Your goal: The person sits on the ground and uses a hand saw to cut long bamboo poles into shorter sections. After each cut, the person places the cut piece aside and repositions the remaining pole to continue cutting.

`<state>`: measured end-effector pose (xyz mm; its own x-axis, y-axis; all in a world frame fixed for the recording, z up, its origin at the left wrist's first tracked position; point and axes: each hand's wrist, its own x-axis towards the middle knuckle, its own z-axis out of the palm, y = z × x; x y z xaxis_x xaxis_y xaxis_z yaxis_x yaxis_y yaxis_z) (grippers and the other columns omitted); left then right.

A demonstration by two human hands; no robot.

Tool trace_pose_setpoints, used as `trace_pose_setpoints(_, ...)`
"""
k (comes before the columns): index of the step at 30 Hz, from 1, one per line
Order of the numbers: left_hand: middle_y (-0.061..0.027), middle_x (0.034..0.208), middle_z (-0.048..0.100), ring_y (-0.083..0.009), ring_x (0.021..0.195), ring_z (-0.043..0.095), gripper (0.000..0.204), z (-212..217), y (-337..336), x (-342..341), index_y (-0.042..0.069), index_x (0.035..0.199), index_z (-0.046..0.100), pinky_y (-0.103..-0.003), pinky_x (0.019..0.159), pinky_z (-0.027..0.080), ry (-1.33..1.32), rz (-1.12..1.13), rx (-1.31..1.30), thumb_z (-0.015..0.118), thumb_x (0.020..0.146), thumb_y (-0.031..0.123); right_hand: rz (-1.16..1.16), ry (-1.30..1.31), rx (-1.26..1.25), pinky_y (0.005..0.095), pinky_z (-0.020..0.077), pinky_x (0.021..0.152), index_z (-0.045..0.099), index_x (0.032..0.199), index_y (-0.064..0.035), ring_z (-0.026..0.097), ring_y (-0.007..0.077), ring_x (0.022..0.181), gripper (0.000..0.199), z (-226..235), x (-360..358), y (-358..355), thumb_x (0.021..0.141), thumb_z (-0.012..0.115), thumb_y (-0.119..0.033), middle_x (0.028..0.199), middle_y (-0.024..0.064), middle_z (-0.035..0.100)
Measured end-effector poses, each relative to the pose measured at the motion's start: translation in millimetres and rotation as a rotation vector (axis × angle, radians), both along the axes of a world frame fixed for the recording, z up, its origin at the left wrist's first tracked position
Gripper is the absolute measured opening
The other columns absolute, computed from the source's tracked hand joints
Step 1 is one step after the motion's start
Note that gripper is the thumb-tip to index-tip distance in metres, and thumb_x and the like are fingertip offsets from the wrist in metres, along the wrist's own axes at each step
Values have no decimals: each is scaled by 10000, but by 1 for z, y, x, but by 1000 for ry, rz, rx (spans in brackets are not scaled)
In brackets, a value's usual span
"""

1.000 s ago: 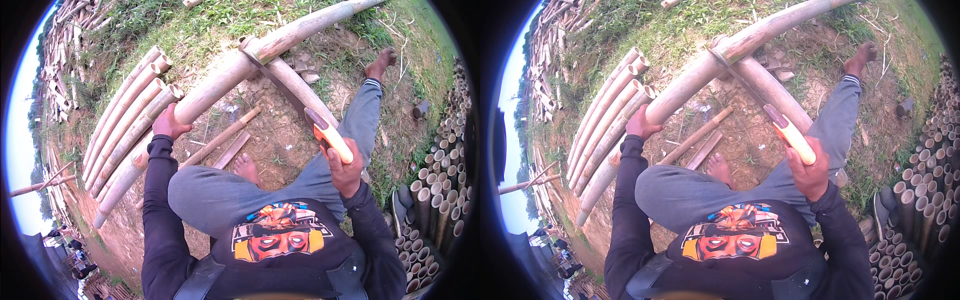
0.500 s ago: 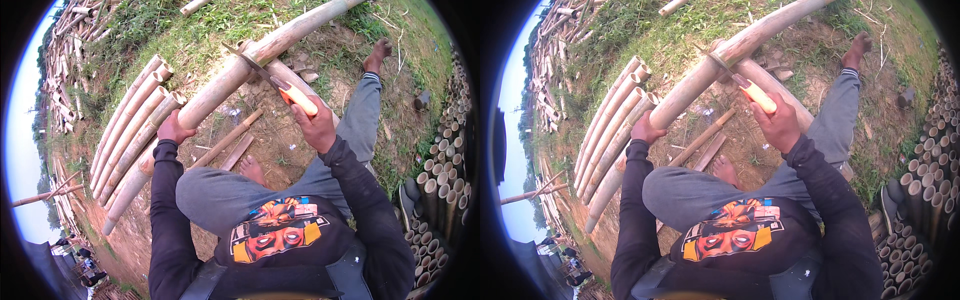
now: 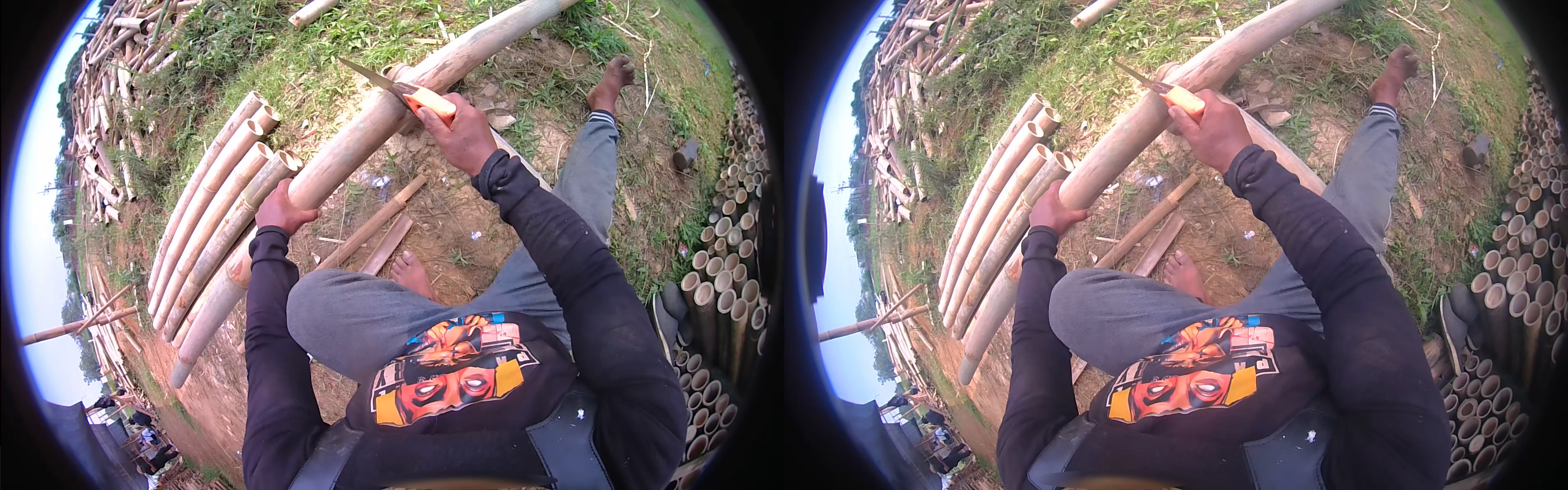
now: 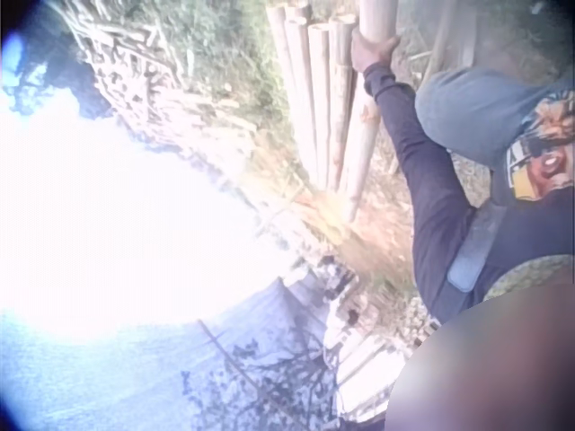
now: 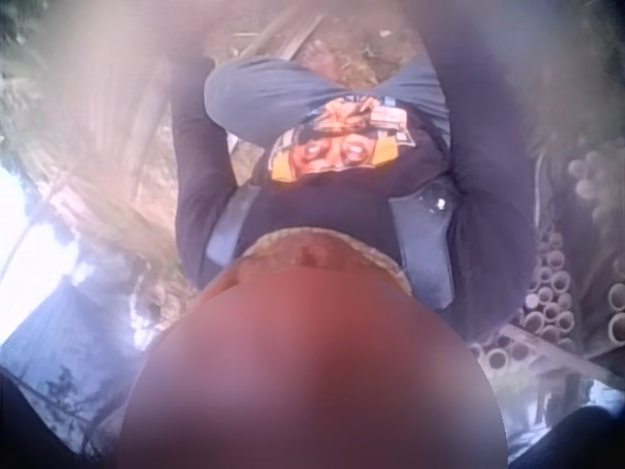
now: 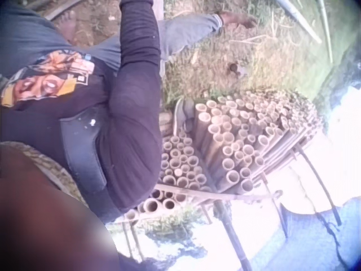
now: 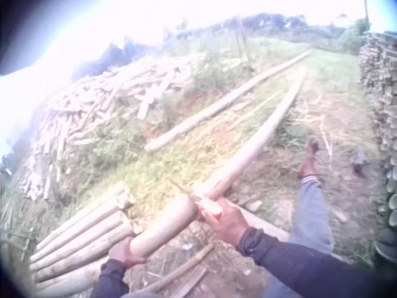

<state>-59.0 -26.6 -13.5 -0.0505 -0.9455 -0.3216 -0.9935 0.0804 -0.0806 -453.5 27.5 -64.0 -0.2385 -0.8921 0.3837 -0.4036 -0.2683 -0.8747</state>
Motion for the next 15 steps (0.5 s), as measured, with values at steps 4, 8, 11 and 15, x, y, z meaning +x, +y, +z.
trace_pose_setpoints(4,-158,1304,733,-354,1187,716,1028,-3,-1,2,147,1489,546,-493,984,580,34,1,23,928,629,561,-40,-208,248,258,553,692,671,1206,24,710,89,774,239,32,-38,176,1016,749,-99,940,96,776)
trace_pose_setpoints(8,-177,1241,758,-367,1148,734,955,-9,-1,2,165,1457,568,-493,974,573,35,-6,-20,944,647,503,-53,-267,119,259,554,695,678,1182,35,670,71,754,209,35,-32,183,1010,744,-61,983,81,779)
trace_pose_setpoints(11,-181,1257,752,-369,1159,729,958,-10,0,0,150,1455,571,-490,986,568,38,-9,-28,944,647,504,20,-311,146,295,538,642,686,1143,29,677,115,698,260,0,-7,53,1020,760,-188,794,109,734)
trace_pose_setpoints(15,-178,1283,745,-365,1178,722,993,-1,1,-1,137,1473,565,-476,1006,567,20,-2,3,939,640,527,-19,-80,67,416,567,652,692,1087,14,737,312,695,360,-19,9,-26,1007,766,-330,792,186,734)
